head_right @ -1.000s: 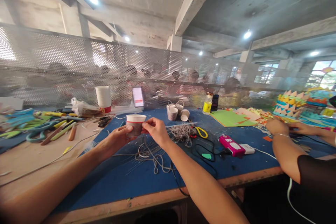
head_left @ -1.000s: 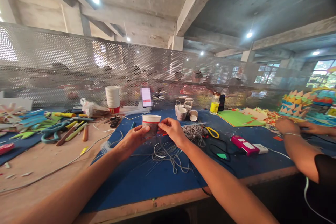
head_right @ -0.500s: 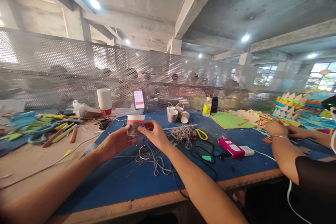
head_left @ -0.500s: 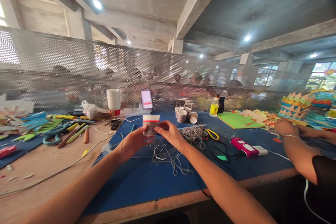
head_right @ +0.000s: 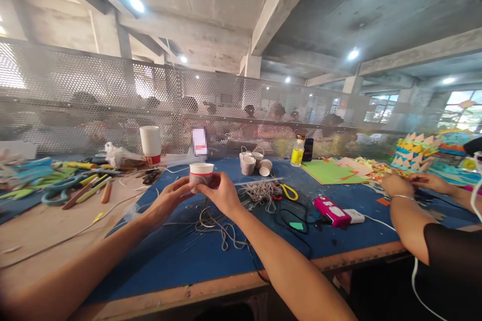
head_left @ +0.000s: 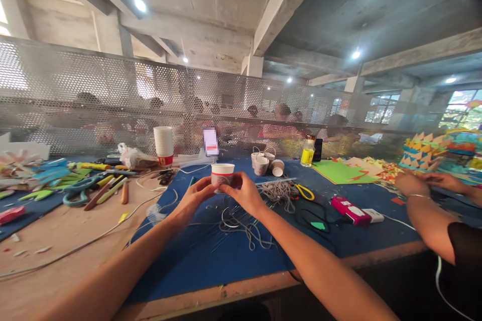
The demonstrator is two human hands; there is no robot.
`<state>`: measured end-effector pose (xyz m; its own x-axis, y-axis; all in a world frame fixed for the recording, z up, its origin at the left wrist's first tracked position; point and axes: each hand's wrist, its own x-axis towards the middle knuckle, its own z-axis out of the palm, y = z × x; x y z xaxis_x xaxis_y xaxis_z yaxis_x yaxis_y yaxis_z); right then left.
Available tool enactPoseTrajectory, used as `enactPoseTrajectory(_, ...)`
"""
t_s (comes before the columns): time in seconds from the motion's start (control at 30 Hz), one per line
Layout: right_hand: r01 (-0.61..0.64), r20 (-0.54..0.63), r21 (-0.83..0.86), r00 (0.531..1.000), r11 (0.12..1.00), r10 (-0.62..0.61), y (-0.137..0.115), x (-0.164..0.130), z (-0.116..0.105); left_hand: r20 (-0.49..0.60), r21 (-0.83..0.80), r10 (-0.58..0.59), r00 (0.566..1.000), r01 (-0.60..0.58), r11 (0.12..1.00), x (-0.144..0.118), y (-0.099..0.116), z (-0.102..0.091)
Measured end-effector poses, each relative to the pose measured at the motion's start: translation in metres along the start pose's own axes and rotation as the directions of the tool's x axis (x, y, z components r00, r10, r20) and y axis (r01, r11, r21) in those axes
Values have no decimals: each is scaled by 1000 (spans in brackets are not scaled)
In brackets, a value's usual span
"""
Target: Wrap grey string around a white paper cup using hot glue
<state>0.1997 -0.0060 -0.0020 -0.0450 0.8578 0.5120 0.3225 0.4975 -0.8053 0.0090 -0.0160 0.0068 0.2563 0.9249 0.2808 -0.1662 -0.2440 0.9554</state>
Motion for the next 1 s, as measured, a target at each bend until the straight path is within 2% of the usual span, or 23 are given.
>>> enactPoseTrajectory(0.13, 74, 5, -85, 997, 994, -74, 2, -3, 2, 14, 15, 0, 1000, 0, 1000, 1, -4, 0)
enactPoseTrajectory(0.23, 107, 31, -84, 994, 991, -105, 1, -4, 3, 9, 4, 1, 1000, -1, 1000, 3, -6, -2)
enactPoseTrajectory(0.47, 106, 42, -79, 994, 991, -103, 1, -5, 3, -15, 37, 10, 1000, -9, 999, 2, -2, -2)
enactPoseTrajectory(0.6, 127, 40, -80, 992, 989, -124, 1, -5, 3, 26, 42, 42, 999, -43, 998, -2, 4, 2)
enactPoseTrajectory(0.83, 107, 114, 5, 988, 994, -107, -6, -8, -2, -21, 10, 40, 999, -40, 999, -1, 6, 2)
enactPoseTrajectory(0.93, 96, 54, -39, 994, 995, -94, -5, -3, -10, -52, 33, 33, 998, -31, 999, 0, 6, 1)
enactPoseTrajectory(1.0, 74, -13, -160, 997, 984, -77, -2, 3, -18, -72, 51, 35, 997, -32, 998, 0, 6, 0)
